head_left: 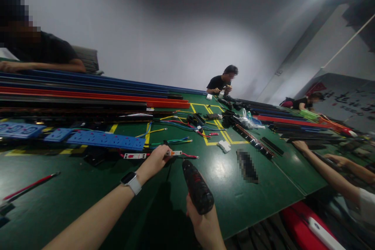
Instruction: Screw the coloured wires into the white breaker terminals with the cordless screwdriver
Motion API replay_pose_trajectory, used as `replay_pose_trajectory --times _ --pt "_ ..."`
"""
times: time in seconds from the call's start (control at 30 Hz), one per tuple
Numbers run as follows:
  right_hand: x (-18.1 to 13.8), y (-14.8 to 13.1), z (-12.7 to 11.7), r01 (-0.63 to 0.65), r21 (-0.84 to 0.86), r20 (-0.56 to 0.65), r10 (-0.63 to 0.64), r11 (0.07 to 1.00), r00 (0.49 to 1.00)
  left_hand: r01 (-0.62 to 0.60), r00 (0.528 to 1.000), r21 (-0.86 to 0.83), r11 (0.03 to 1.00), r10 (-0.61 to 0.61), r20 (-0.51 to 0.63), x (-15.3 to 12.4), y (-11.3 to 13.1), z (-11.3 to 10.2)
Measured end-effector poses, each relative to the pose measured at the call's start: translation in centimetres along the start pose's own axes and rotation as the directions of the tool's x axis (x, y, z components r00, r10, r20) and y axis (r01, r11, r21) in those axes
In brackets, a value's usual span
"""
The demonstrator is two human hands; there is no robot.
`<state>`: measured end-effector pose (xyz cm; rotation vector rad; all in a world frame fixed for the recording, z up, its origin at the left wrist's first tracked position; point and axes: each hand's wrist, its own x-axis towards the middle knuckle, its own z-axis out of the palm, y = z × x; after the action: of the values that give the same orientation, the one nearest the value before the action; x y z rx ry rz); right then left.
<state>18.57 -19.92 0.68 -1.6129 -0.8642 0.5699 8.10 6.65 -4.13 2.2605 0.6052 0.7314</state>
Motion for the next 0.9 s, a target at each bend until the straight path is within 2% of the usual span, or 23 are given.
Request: replay_pose_trajectory --times 0.27,0.63,0.9 --pt "-0.11 0.05 -0.04 0.004 -0.019 0.021 -0.003 1.0 1.0 -0.008 1.0 0.023 1.0 0.008 -0.002 0.02 -0.13 0.1" --pt "0.15 0.14 0.16 -0.053 0.008 0.014 0.053 0.999 0.999 0.013 1.0 0.009 1.0 -0.013 0.001 0.03 0.15 -0.1" --pt "0.16 0.09 0.08 0.026 -0.02 0.006 -0.026 0.999 1.0 0.025 1.0 0.003 1.0 -0.025 0.005 -0.01 0.25 -0.17"
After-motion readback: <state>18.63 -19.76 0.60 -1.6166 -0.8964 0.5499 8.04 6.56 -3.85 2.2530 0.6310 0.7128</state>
